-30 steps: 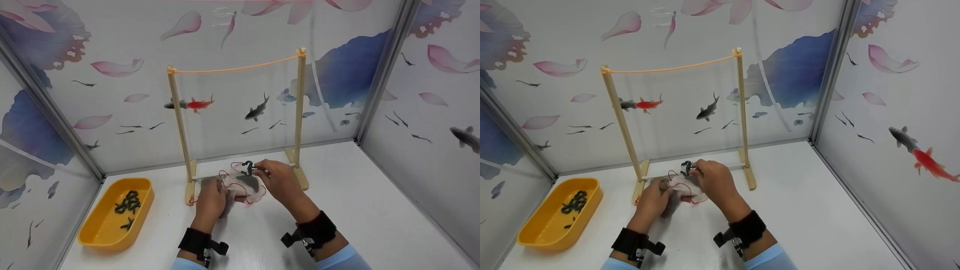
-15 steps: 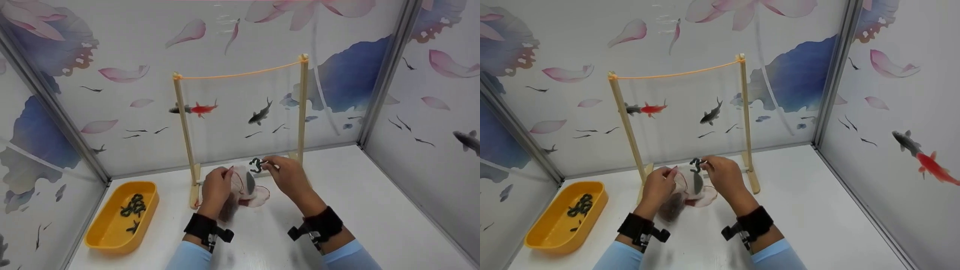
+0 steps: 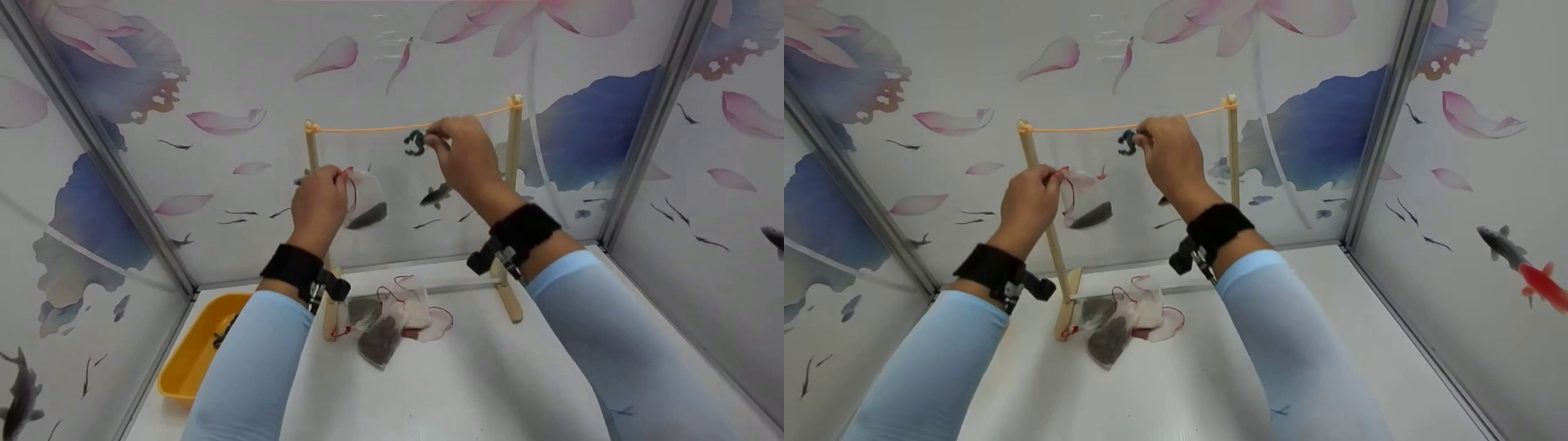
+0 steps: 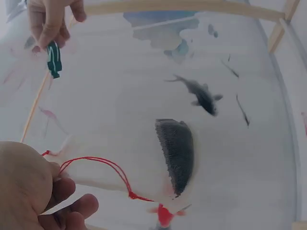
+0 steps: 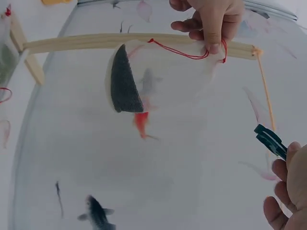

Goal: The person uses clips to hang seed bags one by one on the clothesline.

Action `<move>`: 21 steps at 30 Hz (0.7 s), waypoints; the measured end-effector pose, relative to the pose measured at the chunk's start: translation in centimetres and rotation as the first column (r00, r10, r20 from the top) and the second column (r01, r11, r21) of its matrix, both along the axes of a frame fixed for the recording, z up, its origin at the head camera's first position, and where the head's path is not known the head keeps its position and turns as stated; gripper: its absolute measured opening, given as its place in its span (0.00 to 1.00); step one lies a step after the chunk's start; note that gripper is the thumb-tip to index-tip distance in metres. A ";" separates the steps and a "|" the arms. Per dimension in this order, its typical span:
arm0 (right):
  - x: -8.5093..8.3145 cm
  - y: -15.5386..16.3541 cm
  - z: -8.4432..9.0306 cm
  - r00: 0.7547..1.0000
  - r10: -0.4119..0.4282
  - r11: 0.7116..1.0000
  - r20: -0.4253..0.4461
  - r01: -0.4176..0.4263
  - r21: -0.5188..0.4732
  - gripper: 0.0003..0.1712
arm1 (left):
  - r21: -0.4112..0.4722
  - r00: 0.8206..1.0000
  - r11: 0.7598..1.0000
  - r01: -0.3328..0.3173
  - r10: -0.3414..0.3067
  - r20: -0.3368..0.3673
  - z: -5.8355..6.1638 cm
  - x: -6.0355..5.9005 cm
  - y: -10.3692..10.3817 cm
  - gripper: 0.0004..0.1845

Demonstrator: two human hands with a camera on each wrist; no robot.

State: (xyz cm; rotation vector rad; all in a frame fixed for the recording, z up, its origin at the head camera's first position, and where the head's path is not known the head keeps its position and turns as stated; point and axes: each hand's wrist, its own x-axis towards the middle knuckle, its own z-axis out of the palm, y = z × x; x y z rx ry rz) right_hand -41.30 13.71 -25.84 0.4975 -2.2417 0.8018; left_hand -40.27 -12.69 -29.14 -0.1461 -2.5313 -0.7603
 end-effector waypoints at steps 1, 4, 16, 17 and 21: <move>-0.4 -0.5 1.1 1.000 -0.009 1.000 -0.025 0.009 0.008 0.16 | 0.000 1.000 1.000 -0.015 0.015 -0.017 0.9 -0.4 0.0 0.19; -1.5 -2.0 3.7 0.998 -0.019 0.999 -0.052 0.021 0.035 0.16 | 0.007 0.998 0.999 -0.046 0.047 -0.044 2.8 -1.2 0.0 0.19; -3.0 -6.9 5.3 0.991 0.050 0.985 0.120 -0.068 0.157 0.14 | -0.004 0.997 0.999 -0.043 0.043 -0.064 4.3 -2.0 1.1 0.18; -3.0 -7.1 5.3 0.990 0.057 0.985 0.133 -0.078 0.156 0.14 | -0.009 0.997 0.999 -0.043 0.042 -0.063 4.3 -2.0 1.0 0.18; -2.9 -7.7 5.6 0.984 0.060 0.988 0.167 -0.083 0.132 0.14 | -0.018 0.997 0.999 -0.051 0.050 -0.063 4.2 -2.0 0.8 0.18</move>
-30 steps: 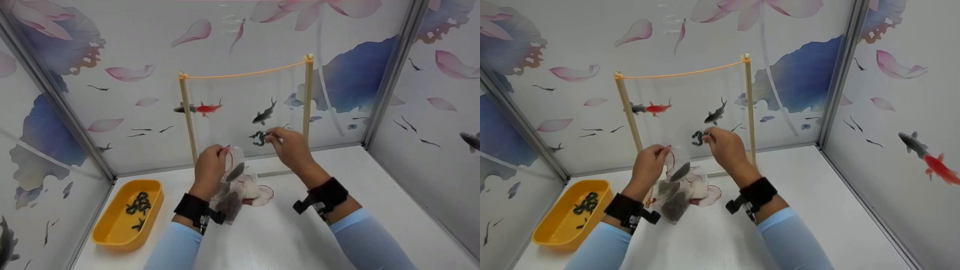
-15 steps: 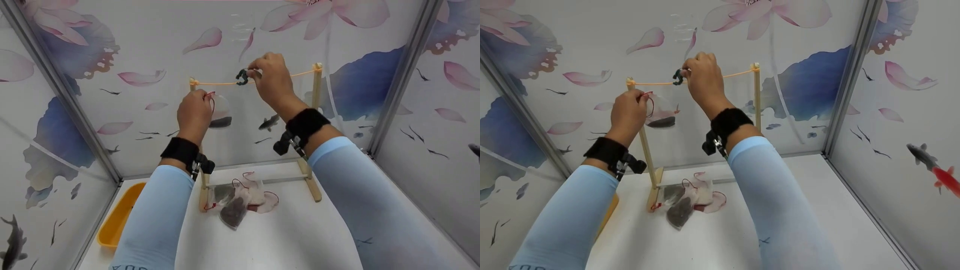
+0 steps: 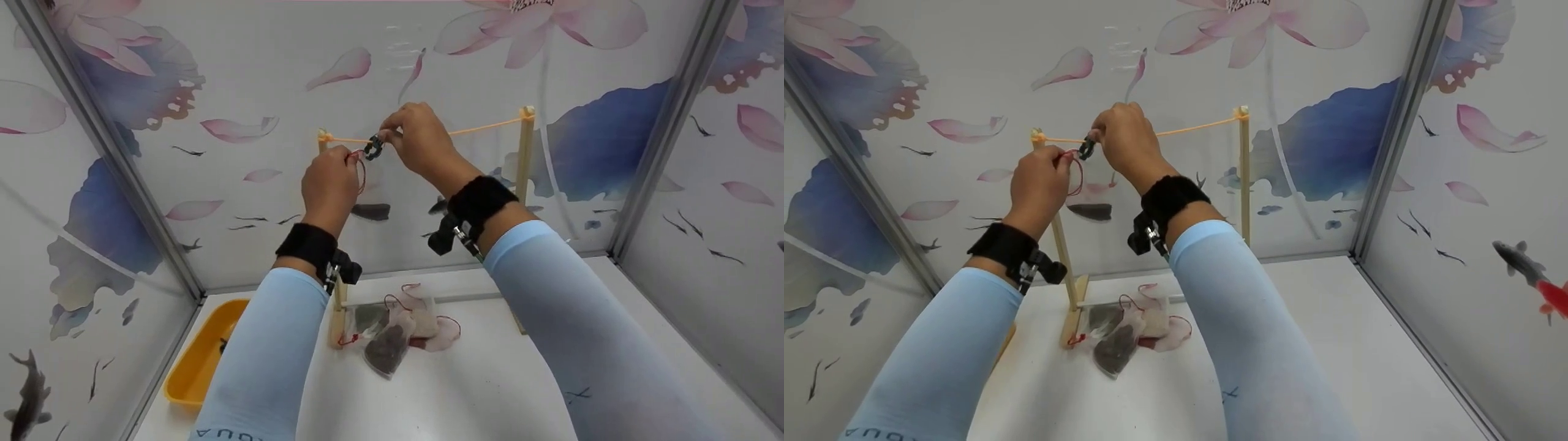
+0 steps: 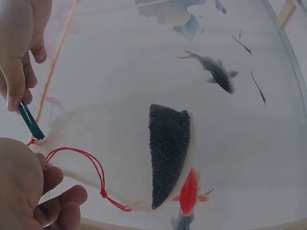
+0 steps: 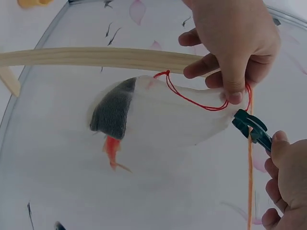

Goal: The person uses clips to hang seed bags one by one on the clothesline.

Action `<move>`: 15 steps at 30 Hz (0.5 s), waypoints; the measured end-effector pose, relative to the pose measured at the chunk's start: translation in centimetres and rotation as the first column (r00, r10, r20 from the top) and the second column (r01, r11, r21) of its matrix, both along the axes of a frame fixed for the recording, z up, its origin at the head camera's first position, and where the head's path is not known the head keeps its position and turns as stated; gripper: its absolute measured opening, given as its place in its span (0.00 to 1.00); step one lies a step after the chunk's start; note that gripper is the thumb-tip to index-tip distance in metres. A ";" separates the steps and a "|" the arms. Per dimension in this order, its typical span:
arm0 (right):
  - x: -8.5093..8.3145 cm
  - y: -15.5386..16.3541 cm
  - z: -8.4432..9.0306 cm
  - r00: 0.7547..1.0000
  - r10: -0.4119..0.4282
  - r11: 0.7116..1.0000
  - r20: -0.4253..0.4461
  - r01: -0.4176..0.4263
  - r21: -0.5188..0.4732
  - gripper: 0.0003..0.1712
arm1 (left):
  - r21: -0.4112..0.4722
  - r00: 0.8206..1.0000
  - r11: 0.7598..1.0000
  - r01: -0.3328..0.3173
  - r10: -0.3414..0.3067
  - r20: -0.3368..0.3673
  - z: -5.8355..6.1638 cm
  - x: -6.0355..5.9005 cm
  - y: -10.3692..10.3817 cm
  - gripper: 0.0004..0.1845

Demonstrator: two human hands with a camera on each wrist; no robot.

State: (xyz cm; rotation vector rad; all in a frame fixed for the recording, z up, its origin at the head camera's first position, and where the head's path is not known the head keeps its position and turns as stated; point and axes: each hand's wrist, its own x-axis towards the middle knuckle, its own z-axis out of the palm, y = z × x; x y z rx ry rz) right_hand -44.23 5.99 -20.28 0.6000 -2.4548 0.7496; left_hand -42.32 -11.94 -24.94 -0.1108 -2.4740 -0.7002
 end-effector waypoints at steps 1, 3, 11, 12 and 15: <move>0.1 -0.1 0.0 1.000 -0.001 1.000 0.001 0.001 -0.002 0.14 | -0.001 1.000 1.000 -0.001 0.001 -0.004 0.0 0.0 0.0 0.18; 0.1 -0.3 0.0 1.000 0.003 1.000 -0.004 -0.003 0.004 0.13 | 0.002 1.000 1.000 0.000 0.000 -0.014 0.0 0.1 0.0 0.18; -0.1 -1.0 -0.6 0.998 -0.007 0.996 -0.057 0.012 0.085 0.14 | 0.007 0.999 0.999 0.036 -0.036 -0.028 0.1 0.3 0.3 0.19; -0.1 -1.0 -0.6 0.998 -0.014 0.995 -0.053 0.020 0.103 0.15 | 0.013 0.999 0.999 0.038 -0.038 -0.028 0.0 0.3 0.2 0.19; 0.1 -0.9 -0.7 0.999 -0.038 0.985 -0.010 0.039 0.169 0.21 | 0.036 0.999 0.998 0.045 -0.044 -0.021 -0.4 0.3 -0.1 0.18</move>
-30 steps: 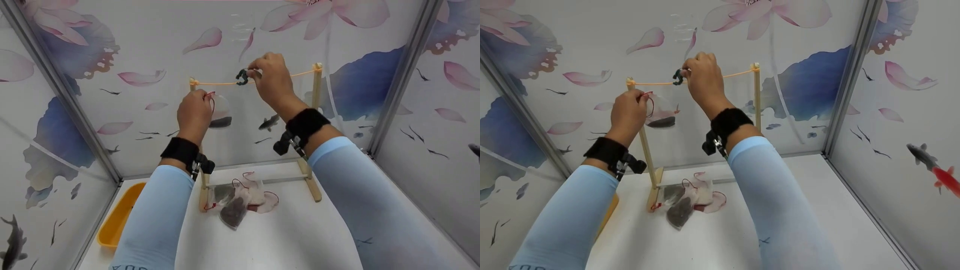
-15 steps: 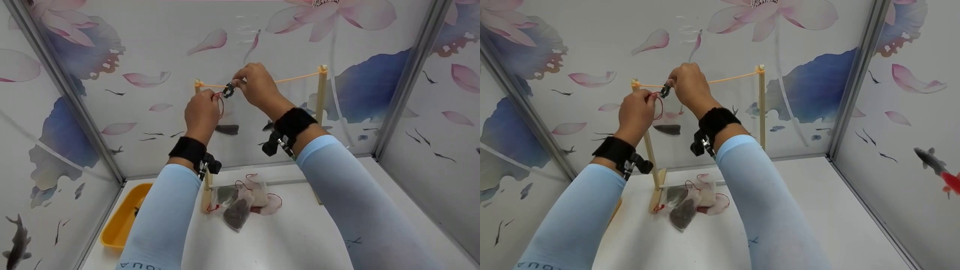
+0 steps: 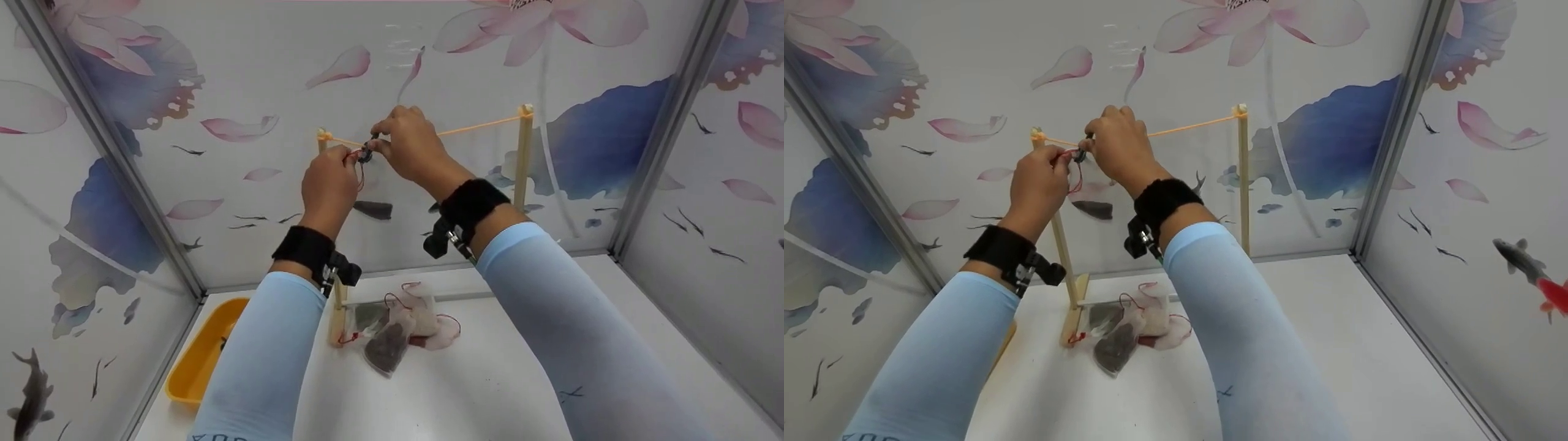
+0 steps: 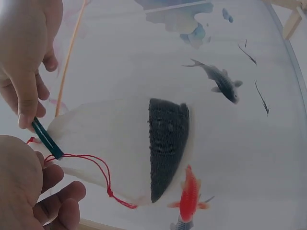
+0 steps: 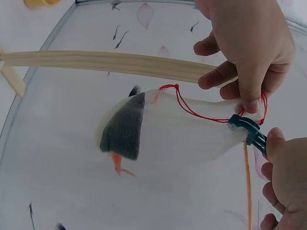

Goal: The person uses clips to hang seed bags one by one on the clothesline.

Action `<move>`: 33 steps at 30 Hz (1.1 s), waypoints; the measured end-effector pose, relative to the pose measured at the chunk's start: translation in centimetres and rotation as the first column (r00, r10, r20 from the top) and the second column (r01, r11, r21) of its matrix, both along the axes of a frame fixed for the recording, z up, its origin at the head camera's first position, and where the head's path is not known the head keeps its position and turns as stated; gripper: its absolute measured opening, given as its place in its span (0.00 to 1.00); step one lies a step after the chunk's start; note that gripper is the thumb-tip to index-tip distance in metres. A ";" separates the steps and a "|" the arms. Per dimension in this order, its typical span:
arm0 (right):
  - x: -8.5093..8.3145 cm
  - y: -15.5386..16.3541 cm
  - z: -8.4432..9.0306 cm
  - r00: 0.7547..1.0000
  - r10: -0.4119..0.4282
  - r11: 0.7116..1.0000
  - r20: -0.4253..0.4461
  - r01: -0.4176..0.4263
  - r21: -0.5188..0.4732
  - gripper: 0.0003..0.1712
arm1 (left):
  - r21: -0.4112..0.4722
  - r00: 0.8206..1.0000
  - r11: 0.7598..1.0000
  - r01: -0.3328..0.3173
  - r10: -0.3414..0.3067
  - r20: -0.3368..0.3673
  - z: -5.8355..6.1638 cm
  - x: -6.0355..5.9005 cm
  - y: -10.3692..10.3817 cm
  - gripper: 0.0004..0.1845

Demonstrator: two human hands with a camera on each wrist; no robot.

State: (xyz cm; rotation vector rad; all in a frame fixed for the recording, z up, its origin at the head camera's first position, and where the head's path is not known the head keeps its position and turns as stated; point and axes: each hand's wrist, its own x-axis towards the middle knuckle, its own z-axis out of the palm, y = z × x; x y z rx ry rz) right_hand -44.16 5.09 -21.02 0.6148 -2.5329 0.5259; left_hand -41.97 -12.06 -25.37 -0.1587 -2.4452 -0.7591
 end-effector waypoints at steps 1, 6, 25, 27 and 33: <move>0.1 0.0 -0.1 1.000 -0.002 1.000 0.020 0.002 0.020 0.23 | 0.008 1.000 1.000 0.003 -0.003 0.003 -0.2 0.0 -0.2 0.18; 0.5 0.5 -1.2 0.998 0.054 0.998 0.026 -0.055 0.044 0.27 | 0.058 0.999 0.998 0.036 -0.037 0.014 -1.7 0.4 -1.3 0.17; 4.5 9.2 -15.1 0.925 0.255 0.940 -0.281 -0.305 -0.151 0.20 | 0.205 0.983 0.973 -0.104 0.069 0.171 -14.6 5.1 -10.1 0.20; 5.4 10.0 -17.2 0.930 0.269 0.944 -0.249 -0.306 -0.125 0.23 | 0.161 0.956 0.971 -0.175 0.129 0.263 -16.0 5.3 -11.8 0.23; 8.6 12.4 -23.2 0.962 0.263 0.963 -0.076 -0.266 -0.038 0.35 | -0.011 0.840 0.968 -0.249 0.222 0.495 -19.9 5.4 -18.7 0.29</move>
